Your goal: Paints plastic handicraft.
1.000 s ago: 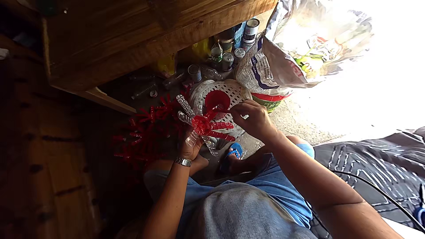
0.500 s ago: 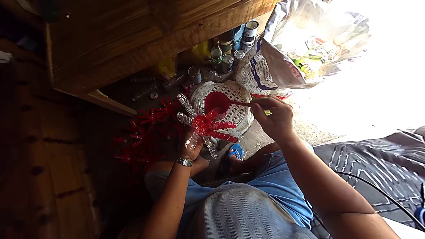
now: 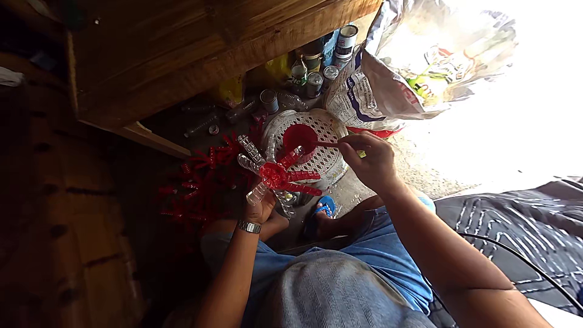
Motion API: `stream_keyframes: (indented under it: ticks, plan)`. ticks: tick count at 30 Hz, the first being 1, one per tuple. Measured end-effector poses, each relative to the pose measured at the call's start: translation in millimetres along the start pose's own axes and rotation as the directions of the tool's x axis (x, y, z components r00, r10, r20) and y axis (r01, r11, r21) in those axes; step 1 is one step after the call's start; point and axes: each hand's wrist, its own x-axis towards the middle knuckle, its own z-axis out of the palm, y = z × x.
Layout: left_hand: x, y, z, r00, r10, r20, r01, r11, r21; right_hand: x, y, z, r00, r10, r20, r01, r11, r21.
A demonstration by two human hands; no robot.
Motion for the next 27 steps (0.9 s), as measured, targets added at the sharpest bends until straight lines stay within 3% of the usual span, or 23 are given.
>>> stream_keyframes:
  ticks: [6,10,13,17,21,24,27]
  plan:
    - [0.4,0.4,0.8,0.999,-0.027,-0.043,0.027,1.000,-0.002,0.3,4.9,10.8,0.998,-0.065,0.019,0.066,0.996,-0.052]
    - [2.1,-4.1,-4.4,0.998,-0.038,-0.051,0.038,0.999,-0.006,27.5,17.7,23.5,0.994,0.025,0.110,-0.009,0.990,-0.143]
    - [1.1,-4.5,-3.3,0.997,-0.038,-0.068,0.037,0.999,-0.023,56.3,30.2,43.4,0.936,0.159,0.313,-0.087,0.969,-0.233]
    - [1.8,-3.7,-3.0,0.996,-0.050,-0.071,0.047,0.998,-0.036,75.7,39.2,65.0,0.805,0.302,0.510,-0.115,0.924,-0.366]
    - [3.6,-2.9,-6.8,0.999,-0.038,-0.021,0.036,0.998,-0.060,66.5,40.7,53.8,0.879,0.213,0.427,-0.098,0.956,-0.277]
    - [3.8,-6.2,-12.6,1.000,-0.012,0.020,0.013,0.998,-0.068,45.2,31.4,32.9,0.960,0.145,0.239,-0.102,0.978,-0.180]
    - [4.2,-6.2,-13.4,0.999,0.017,0.046,-0.013,0.996,-0.093,21.1,22.9,17.1,0.989,0.121,0.084,-0.112,0.988,-0.104]
